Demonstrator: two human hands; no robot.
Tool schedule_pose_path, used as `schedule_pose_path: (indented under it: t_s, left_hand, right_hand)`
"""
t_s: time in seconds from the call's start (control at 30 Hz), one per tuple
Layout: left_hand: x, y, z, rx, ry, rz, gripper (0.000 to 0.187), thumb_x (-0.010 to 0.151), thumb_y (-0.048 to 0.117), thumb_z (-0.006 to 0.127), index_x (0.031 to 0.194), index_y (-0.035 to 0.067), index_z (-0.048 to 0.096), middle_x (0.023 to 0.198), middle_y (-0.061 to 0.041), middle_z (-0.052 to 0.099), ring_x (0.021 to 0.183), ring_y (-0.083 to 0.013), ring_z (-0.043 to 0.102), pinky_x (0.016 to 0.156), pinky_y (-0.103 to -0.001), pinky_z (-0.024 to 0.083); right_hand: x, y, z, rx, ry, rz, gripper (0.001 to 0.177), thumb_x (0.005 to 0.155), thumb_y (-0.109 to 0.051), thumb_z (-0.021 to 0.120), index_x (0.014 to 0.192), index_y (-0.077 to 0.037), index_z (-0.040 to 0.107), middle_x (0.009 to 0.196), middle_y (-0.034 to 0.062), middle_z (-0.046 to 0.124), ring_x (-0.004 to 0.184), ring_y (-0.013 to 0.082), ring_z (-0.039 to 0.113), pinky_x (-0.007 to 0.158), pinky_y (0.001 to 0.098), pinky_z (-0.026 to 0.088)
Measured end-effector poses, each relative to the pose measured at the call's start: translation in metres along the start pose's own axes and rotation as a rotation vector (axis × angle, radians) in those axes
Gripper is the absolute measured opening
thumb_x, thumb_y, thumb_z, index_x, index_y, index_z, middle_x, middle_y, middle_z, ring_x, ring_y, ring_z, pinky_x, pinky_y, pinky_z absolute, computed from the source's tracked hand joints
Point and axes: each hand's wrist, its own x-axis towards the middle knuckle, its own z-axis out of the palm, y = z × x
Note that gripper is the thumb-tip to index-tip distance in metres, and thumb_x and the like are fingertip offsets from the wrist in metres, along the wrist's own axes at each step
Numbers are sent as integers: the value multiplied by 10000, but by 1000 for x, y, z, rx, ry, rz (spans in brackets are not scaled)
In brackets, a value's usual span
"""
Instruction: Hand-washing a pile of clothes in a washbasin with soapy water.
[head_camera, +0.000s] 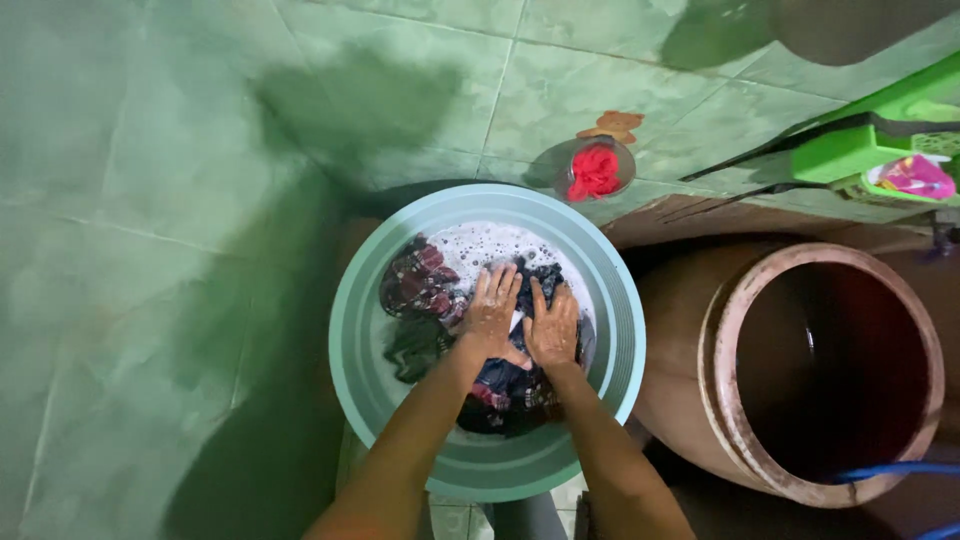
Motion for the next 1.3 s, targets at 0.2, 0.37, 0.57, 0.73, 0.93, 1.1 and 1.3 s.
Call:
schedule_pose_path:
  t_s: [0.2, 0.37, 0.57, 0.73, 0.93, 1.1, 1.3]
  left_hand:
    - [28, -8, 75, -80, -122, -40, 1671, 403, 917, 731, 1590, -93, 129, 1610, -276, 315, 1504, -346, 324, 1264, -536, 13]
    - [42, -12, 117, -18, -237, -7, 1260, 546, 923, 675, 1325, -63, 583, 1371, -245, 608, 1297, -364, 580, 1089, -518, 386]
    - [52, -7, 83, -44, -567, -90, 888, 707, 795, 682, 1224, 74, 718, 1262, -147, 694, 1122, -368, 701, 858, -616, 576]
    - [61, -16, 151, -88, -428, -74, 763, 699, 693, 730, 1161, 87, 759, 1230, -165, 711, 1146, -368, 674, 948, -595, 518]
    - [54, -18, 135, -197, -363, -58, 773, 657, 671, 755, 1128, 58, 770, 1207, -197, 719, 1167, -371, 667, 1046, -546, 477]
    - [22, -7, 22, -387, -376, -140, 1180, 610, 787, 775, 1438, 21, 432, 1289, -290, 624, 1217, -455, 607, 1070, -564, 455]
    - [25, 3, 43, -610, 380, 55, 1280, 559, 569, 946, 1517, 24, 296, 1529, -339, 374, 1417, -522, 351, 1133, -561, 316]
  right_hand:
    - [6, 2, 9, -29, -131, 20, 796, 840, -185, 634, 1567, -126, 317, 1423, 322, 414, 1366, 497, 366, 1123, 610, 279]
    - [6, 22, 54, -188, -271, 57, 773, 861, -103, 557, 1586, -107, 289, 1508, 318, 369, 1373, 483, 360, 1045, 547, 338]
    - [-22, 109, 217, -219, -354, 64, 691, 961, -84, 493, 1602, -37, 238, 1608, 307, 205, 1477, 429, 221, 1199, 496, 262]
    - [-32, 140, 272, 118, -351, 71, 898, 809, -30, 532, 1628, -24, 163, 1684, 312, -22, 1590, 427, 18, 1235, 440, 240]
    - [-16, 118, 221, -106, -424, 130, 917, 849, -139, 609, 1644, -162, 154, 1675, 241, -34, 1531, 370, 3, 1236, 541, 194]
    - [14, 55, 65, 343, -166, 169, 577, 929, -80, 648, 1483, -91, 486, 1379, 286, 490, 1217, 449, 513, 1044, 527, 429]
    - [35, 19, -50, 592, -64, 70, 445, 775, 89, 558, 1199, 0, 664, 1011, 226, 553, 972, 414, 584, 856, 444, 485]
